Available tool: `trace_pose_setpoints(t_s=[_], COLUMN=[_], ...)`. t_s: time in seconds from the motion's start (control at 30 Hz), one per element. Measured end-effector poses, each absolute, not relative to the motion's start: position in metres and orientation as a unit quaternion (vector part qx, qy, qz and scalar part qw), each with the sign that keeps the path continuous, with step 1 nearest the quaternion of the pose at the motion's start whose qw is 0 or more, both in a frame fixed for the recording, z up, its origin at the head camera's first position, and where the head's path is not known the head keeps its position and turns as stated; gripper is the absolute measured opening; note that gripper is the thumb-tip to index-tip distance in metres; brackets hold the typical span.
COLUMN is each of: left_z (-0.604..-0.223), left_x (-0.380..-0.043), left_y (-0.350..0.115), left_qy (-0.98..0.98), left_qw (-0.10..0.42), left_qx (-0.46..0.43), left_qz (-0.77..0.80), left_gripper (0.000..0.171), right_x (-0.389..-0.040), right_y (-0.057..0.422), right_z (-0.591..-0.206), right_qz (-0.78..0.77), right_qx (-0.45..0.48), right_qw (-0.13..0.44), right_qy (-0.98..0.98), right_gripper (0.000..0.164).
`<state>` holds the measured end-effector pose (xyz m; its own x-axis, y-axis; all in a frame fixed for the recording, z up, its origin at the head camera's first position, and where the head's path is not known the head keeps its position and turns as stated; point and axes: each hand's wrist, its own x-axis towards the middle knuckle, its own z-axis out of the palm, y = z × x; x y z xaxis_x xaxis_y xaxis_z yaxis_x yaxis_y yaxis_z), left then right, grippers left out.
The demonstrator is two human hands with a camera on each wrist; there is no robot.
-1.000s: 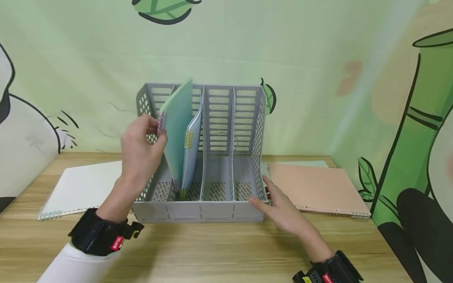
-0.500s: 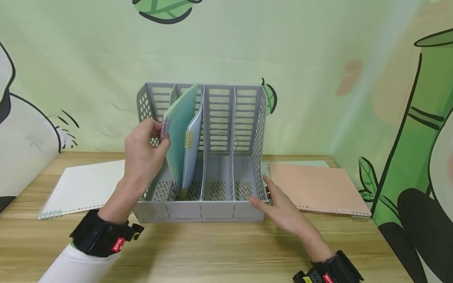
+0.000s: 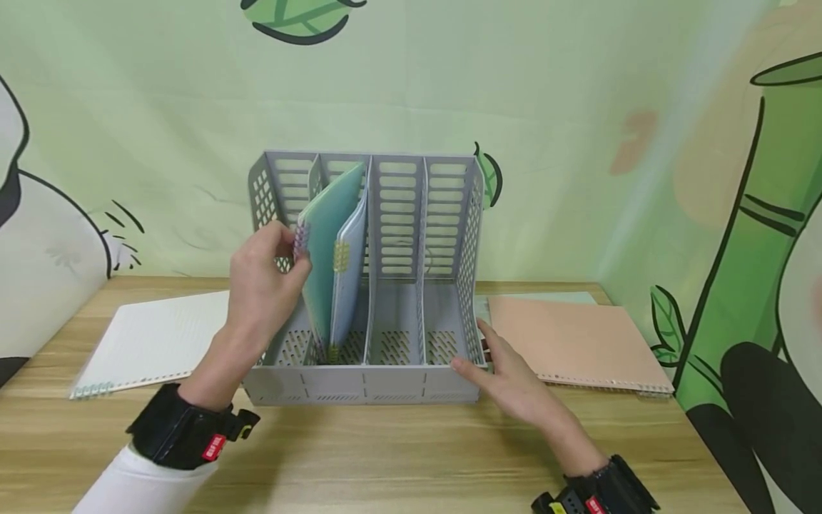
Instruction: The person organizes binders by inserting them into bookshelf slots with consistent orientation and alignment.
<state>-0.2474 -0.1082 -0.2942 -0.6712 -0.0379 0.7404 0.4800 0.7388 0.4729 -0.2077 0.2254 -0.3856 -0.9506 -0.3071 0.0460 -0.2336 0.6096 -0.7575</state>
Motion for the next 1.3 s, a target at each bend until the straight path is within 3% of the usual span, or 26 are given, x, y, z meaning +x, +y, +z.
trace_pose_setpoints(t_s=[1.3], left_z=[-0.305], left_x=[-0.243], left_y=[-0.102], left_qy=[-0.872], left_qw=[0.309], left_qx=[-0.176], left_qz=[-0.337], left_gripper=[0.024], right_x=[-0.206], right_y=[0.224], right_z=[-0.383], right_qz=[-0.426], right_qx=[-0.154], right_qw=[0.05], right_qy=[0.89], right_gripper=[0.082])
